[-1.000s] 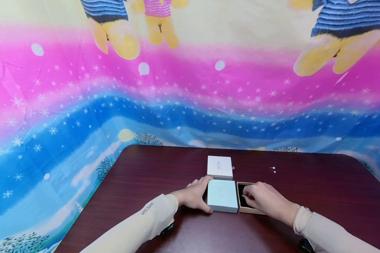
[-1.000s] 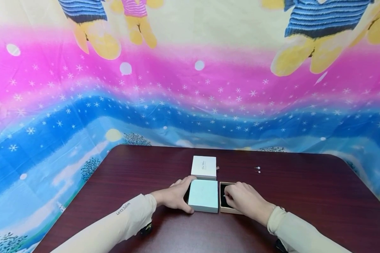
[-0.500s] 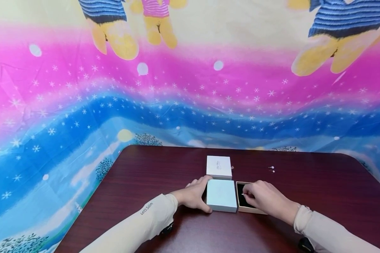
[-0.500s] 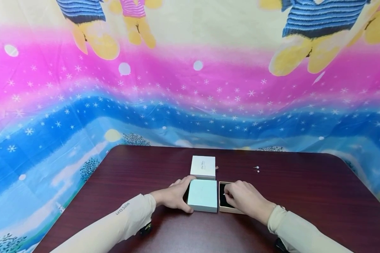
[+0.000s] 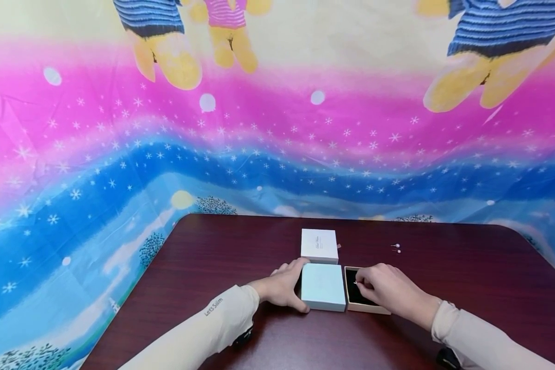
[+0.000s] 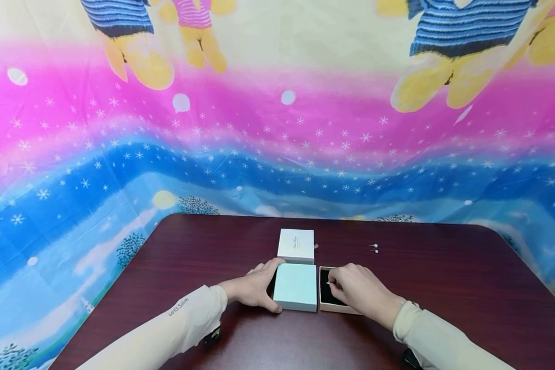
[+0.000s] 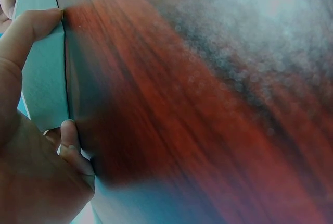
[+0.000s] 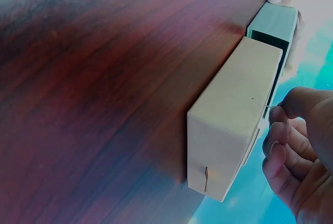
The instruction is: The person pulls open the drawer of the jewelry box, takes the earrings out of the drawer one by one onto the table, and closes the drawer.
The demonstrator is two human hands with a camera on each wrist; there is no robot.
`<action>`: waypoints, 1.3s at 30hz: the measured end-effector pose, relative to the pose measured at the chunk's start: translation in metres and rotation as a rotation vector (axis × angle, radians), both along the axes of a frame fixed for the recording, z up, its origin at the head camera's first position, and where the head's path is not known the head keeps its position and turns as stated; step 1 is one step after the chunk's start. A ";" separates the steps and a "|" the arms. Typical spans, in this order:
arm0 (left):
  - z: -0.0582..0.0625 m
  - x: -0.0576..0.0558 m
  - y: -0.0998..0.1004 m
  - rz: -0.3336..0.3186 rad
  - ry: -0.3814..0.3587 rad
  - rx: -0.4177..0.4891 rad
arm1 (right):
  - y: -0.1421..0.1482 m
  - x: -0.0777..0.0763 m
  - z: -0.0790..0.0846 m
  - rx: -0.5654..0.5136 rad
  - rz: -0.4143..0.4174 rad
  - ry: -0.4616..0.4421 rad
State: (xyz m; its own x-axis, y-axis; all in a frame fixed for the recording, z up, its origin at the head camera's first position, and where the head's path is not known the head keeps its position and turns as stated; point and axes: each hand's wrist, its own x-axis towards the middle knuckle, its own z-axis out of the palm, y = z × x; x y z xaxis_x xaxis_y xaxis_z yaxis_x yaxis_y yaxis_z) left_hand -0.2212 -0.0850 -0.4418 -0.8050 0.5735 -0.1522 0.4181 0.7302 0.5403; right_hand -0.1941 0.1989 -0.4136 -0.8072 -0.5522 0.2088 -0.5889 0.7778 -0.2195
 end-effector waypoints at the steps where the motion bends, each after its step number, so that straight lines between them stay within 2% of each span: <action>1: 0.000 0.000 0.000 0.001 -0.001 0.001 | 0.000 0.000 0.000 -0.001 -0.002 0.003; 24: 0.000 0.000 0.001 0.013 0.000 -0.009 | 0.009 0.000 0.003 -0.054 -0.002 0.057; 39: 0.000 0.000 0.001 0.012 0.004 0.004 | 0.013 0.000 0.006 -0.053 -0.026 0.044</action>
